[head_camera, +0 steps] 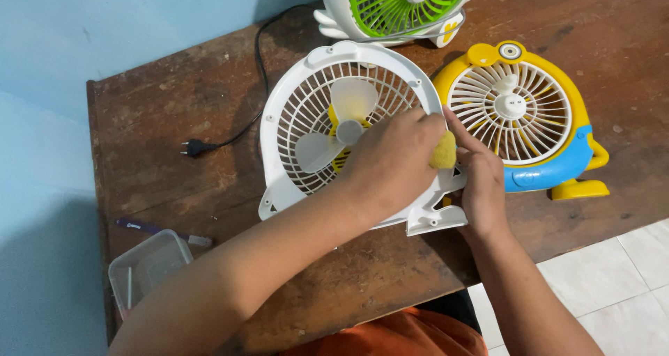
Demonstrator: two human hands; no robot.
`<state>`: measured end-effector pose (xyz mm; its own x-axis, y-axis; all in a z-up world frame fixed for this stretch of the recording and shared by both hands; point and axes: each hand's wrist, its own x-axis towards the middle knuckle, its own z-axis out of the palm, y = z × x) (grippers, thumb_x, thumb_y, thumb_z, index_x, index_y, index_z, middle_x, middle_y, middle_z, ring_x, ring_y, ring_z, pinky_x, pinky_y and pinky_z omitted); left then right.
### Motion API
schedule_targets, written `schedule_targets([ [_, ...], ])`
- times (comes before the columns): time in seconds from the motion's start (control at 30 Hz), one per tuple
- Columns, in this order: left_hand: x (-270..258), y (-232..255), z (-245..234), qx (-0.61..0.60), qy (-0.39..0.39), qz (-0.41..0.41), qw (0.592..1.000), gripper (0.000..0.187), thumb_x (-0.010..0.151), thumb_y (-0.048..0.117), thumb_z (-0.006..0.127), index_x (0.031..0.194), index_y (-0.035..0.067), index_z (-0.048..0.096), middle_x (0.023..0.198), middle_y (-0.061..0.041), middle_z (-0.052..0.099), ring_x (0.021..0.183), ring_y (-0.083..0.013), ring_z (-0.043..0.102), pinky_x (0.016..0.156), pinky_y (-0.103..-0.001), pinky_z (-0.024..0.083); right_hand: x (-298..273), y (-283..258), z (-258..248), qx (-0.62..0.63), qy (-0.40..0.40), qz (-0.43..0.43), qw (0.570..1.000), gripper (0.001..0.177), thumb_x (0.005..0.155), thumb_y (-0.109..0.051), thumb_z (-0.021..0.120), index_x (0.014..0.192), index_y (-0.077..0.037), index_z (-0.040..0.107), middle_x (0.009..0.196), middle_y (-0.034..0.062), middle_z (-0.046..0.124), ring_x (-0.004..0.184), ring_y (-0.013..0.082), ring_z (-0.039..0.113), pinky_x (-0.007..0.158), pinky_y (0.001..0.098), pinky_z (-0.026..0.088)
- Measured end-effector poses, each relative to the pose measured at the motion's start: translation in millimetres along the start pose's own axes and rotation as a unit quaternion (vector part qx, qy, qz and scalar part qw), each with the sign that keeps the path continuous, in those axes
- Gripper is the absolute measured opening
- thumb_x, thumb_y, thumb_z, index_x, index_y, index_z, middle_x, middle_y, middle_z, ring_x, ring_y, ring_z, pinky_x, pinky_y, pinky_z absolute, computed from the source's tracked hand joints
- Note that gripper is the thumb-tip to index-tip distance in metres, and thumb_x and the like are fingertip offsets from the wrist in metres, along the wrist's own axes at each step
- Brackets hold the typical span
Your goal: The person cleans a white electric fan on a wooden table. They wipe the fan blades and grille with a yellow cloth, then use a purple toothbrush to scrub the grille. The person also removes and wipes small white plastic caps from the fan base.
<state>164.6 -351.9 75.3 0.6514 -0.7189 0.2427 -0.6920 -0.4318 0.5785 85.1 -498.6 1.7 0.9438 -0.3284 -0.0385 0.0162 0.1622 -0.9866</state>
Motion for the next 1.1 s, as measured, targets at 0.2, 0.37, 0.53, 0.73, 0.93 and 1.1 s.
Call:
schedule_targets([
  [0.2,-18,7,-9,0.017,-0.046,0.076,0.996,0.026,0.069,0.002,0.071,0.095,0.002,0.067,0.099,-0.014,0.069,0.096,-0.0345,0.071,0.079,-0.048,0.056,-1,-3,3,0.015,0.013,0.024,1.000,0.068,0.090,-0.014,0.033,0.154,0.003,0.049,0.122,0.0118,0.069,0.096,0.0124,0.065,0.081,0.0244,0.054],
  [0.37,-14,9,-10,0.037,-0.067,0.036,0.996,0.019,0.075,0.001,0.070,0.094,0.004,0.067,0.103,-0.012,0.066,0.096,-0.0329,0.071,0.078,-0.047,0.056,1,-1,3,-0.002,0.013,0.013,1.000,0.068,0.092,-0.014,0.034,0.155,0.003,0.051,0.111,0.0049,0.067,0.083,0.0065,0.061,0.070,0.0201,0.050],
  [0.53,-5,9,0,0.036,-0.007,0.041,0.998,0.021,0.076,0.001,0.070,0.097,0.002,0.066,0.103,-0.012,0.063,0.098,-0.0334,0.069,0.079,-0.047,0.056,-2,-2,0,-0.019,0.029,0.036,0.999,0.066,0.091,-0.017,0.029,0.152,-0.002,0.050,0.088,-0.0020,0.068,0.060,0.0032,0.053,0.050,0.0182,0.043],
  [0.73,-25,9,-6,0.043,-0.051,0.082,0.994,0.027,0.074,0.001,0.071,0.100,0.003,0.068,0.104,-0.012,0.066,0.102,-0.0314,0.069,0.082,-0.046,0.056,-4,-1,1,-0.024,0.013,0.004,1.000,0.067,0.096,-0.015,0.032,0.157,0.000,0.054,0.080,0.0013,0.058,0.059,0.0046,0.046,0.051,0.0189,0.038],
  [0.93,-25,3,-13,0.026,-0.113,0.078,0.990,0.027,0.074,0.001,0.073,0.101,0.004,0.068,0.104,-0.010,0.067,0.100,-0.0296,0.070,0.082,-0.045,0.057,0,-4,7,0.039,0.053,0.055,0.996,0.066,0.087,-0.010,0.032,0.149,0.003,0.051,0.123,-0.0006,0.072,0.092,-0.0011,0.069,0.081,0.0126,0.056],
  [1.1,-21,6,1,0.023,-0.019,0.084,0.996,0.027,0.074,0.002,0.075,0.099,0.002,0.066,0.103,-0.011,0.066,0.101,-0.0296,0.070,0.083,-0.046,0.057,-2,-3,4,0.022,0.024,0.033,0.999,0.066,0.094,-0.013,0.032,0.155,0.000,0.053,0.116,0.0123,0.069,0.077,0.0097,0.059,0.064,0.0235,0.050],
])
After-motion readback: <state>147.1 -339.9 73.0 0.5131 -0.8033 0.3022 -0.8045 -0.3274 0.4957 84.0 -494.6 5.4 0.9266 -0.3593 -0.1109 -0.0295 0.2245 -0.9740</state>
